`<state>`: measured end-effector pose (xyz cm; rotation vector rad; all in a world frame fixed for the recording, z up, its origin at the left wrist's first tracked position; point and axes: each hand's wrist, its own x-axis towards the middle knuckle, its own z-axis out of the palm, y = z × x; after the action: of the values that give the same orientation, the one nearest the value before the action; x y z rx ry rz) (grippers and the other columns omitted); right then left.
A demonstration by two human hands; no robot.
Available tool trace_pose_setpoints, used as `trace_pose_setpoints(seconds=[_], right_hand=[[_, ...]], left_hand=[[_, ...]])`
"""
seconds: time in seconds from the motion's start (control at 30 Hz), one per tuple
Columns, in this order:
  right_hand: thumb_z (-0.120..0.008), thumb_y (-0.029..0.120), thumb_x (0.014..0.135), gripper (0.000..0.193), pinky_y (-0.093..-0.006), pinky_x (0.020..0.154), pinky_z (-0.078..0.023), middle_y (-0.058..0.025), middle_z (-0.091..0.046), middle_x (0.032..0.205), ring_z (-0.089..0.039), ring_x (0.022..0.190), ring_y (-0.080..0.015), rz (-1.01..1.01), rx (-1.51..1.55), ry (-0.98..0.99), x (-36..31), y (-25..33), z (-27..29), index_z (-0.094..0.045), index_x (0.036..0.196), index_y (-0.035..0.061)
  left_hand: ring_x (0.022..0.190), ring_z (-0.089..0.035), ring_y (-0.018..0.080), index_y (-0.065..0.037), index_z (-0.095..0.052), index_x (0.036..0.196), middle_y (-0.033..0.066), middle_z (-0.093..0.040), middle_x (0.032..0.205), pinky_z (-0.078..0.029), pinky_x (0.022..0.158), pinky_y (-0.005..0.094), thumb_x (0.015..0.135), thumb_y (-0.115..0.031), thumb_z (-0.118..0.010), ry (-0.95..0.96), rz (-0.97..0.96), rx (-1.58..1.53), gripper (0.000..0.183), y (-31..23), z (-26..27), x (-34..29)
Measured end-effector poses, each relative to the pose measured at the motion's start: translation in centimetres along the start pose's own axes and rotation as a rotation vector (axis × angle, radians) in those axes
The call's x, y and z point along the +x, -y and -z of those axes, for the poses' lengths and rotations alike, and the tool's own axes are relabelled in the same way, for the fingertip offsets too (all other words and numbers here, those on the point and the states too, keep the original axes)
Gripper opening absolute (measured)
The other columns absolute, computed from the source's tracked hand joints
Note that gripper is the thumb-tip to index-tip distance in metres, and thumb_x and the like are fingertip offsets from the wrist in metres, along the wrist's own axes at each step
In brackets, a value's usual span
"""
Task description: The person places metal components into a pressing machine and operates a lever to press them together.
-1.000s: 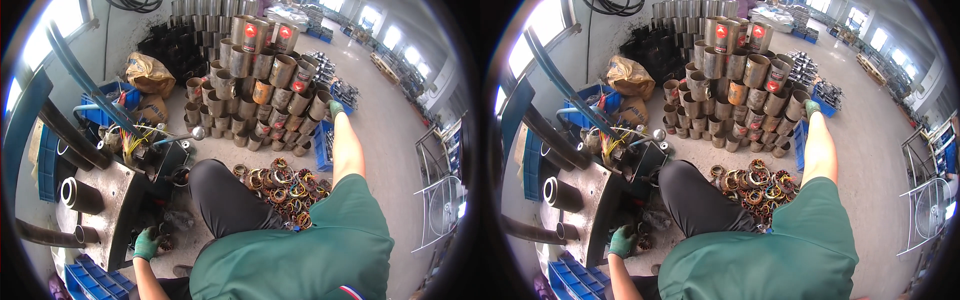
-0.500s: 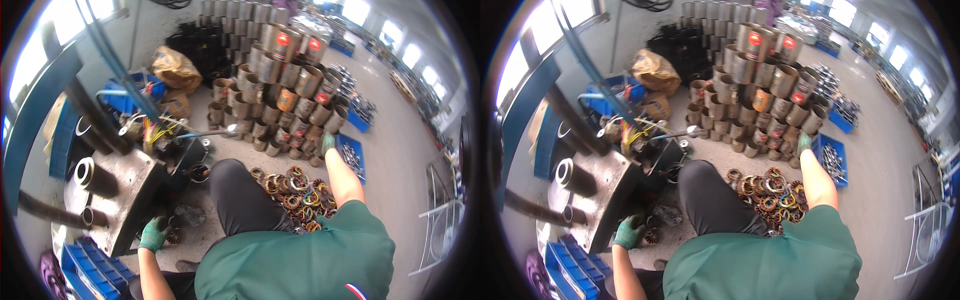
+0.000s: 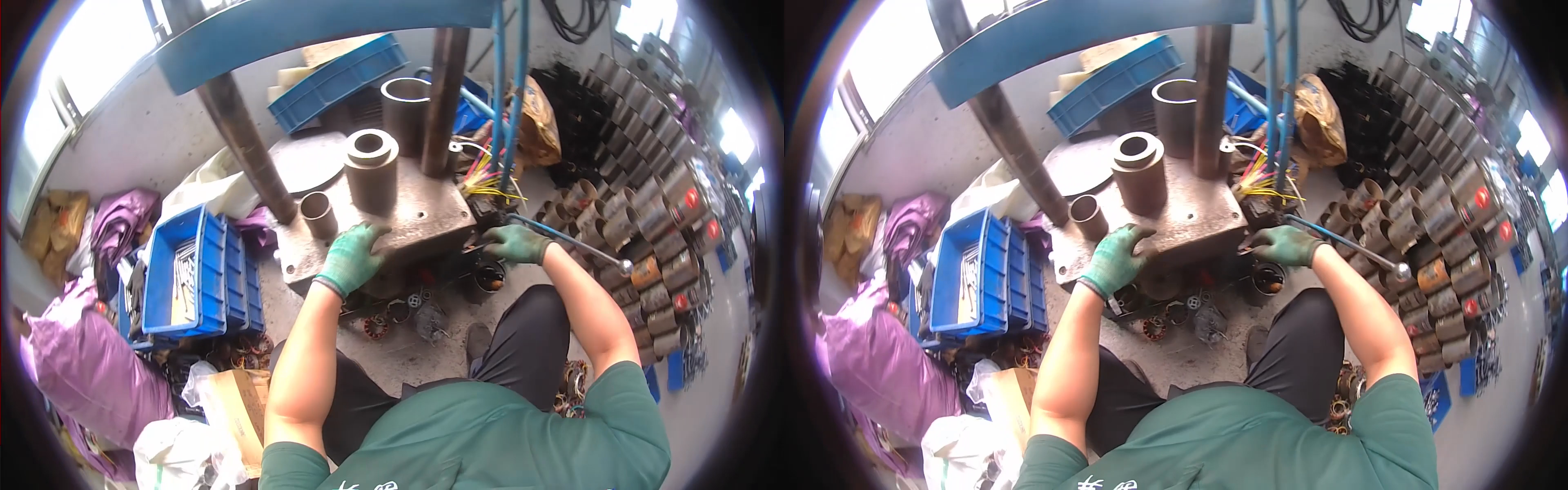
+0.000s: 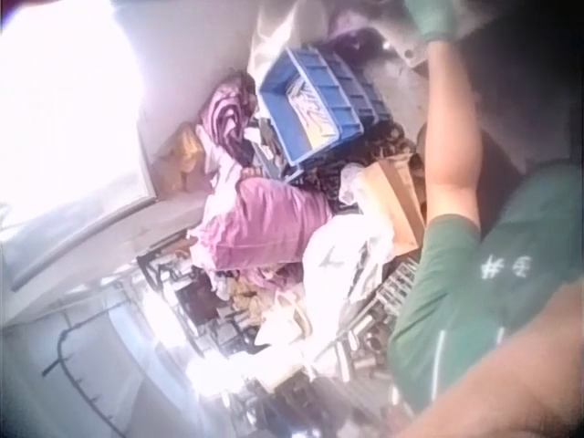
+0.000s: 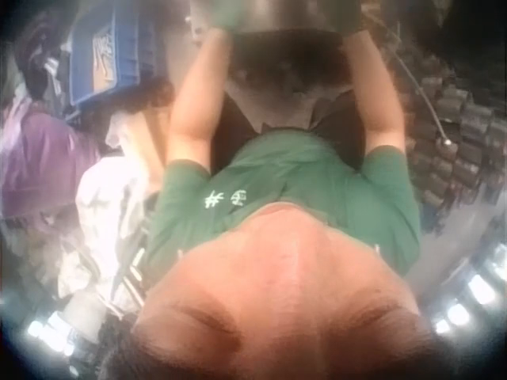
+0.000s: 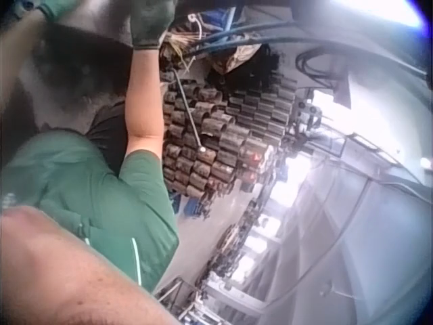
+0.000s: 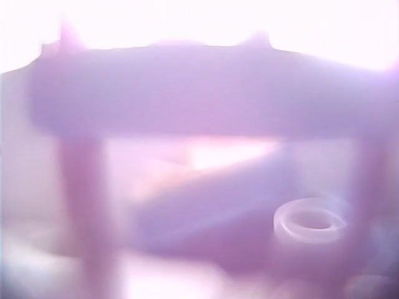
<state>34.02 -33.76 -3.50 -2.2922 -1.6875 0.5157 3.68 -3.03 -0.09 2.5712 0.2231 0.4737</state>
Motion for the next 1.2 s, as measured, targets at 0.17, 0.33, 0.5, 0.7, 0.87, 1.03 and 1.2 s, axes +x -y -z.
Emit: trace_pose_setpoints(seconds=[0.17, 0.33, 0.5, 0.7, 0.87, 1.03, 1.2], right_hand=[[-0.069, 0.034, 0.096, 0.05, -0.0503, 0.094, -0.054, -0.0228, -0.072, 0.103, -0.069, 0.102, -0.0401, 0.368, -0.256, -0.528, 10.8, 19.3, 4.5, -0.065, 0.134, 0.0023], [-0.072, 0.028, 0.094, 0.059, -0.0486, 0.086, -0.054, -0.0207, -0.073, 0.095, -0.07, 0.092, -0.0385, 0.314, -0.286, -0.683, 22.3, 22.8, 6.4, -0.058, 0.145, 0.0012], [-0.067, 0.031, 0.099, 0.061, -0.0458, 0.078, -0.058, -0.0201, -0.073, 0.088, -0.072, 0.082, -0.0369, 0.24, -0.254, -0.601, 24.5, 23.1, 5.3, -0.055, 0.148, -0.0029], [-0.072, 0.026, 0.099, 0.062, -0.0405, 0.079, -0.06, -0.0215, -0.074, 0.099, -0.075, 0.089, -0.0331, 0.37, -0.001, -0.817, 18.7, 20.1, 4.1, -0.051, 0.151, -0.0007], [-0.074, 0.02, 0.101, 0.073, -0.0308, 0.076, -0.057, -0.0088, -0.071, 0.093, -0.07, 0.085, -0.016, 0.266, 0.563, -0.876, 15.7, 16.5, 2.2, -0.037, 0.162, 0.0015], [-0.074, 0.019, 0.102, 0.076, -0.0287, 0.094, -0.055, -0.0093, -0.067, 0.119, -0.064, 0.108, -0.0147, 0.098, 0.881, -0.841, 14.3, 11.3, 1.3, -0.034, 0.162, -0.0039], [-0.074, 0.016, 0.098, 0.08, -0.0354, 0.118, -0.042, -0.0187, -0.049, 0.153, -0.051, 0.138, -0.0245, 0.053, 1.195, -0.724, 13.5, 8.3, 0.2, -0.032, 0.162, -0.0076]], left_hand=[[0.107, -0.071, 0.0391, -0.005, -0.068, 0.128, 0.023, -0.072, 0.114, -0.056, 0.095, 0.0477, 0.094, -0.031, -0.073, -0.064, 0.329, -0.001, 0.042, 3.3, 0.4, 0.4], [0.115, -0.07, 0.0386, -0.006, -0.07, 0.131, 0.0237, -0.073, 0.123, -0.055, 0.101, 0.0477, 0.094, -0.044, -0.071, -0.087, 0.492, 0.085, 0.054, 3.3, 1.9, 1.4], [0.115, -0.07, 0.0377, -0.007, -0.073, 0.126, 0.0227, -0.074, 0.121, -0.055, 0.102, 0.0463, 0.096, -0.044, -0.067, -0.226, 0.585, -0.12, 0.048, 5.8, 2.3, 1.9], [0.113, -0.072, 0.0379, 0.001, -0.068, 0.131, 0.0251, -0.073, 0.123, -0.054, 0.102, 0.0426, 0.097, -0.031, -0.07, -0.397, 0.498, -0.434, 0.047, 6.8, 0.7, 2.4], [0.118, -0.071, 0.0321, -0.003, -0.057, 0.146, 0.021, -0.074, 0.128, -0.054, 0.104, 0.0392, 0.099, -0.027, -0.068, -0.421, 0.575, -0.598, 0.054, 7.6, -1.8, 3.2], [0.112, -0.069, 0.0239, -0.005, -0.042, 0.158, 0.0212, -0.071, 0.129, -0.056, 0.099, 0.035, 0.101, -0.014, -0.065, -0.405, 0.481, -1.025, 0.062, 6.1, -3.8, 4.6], [0.106, -0.067, 0.02, -0.001, -0.034, 0.161, 0.0188, -0.071, 0.12, -0.056, 0.091, 0.0323, 0.1, -0.007, -0.068, -0.395, 0.429, -1.018, 0.071, 5.5, -4.5, 4.9]])
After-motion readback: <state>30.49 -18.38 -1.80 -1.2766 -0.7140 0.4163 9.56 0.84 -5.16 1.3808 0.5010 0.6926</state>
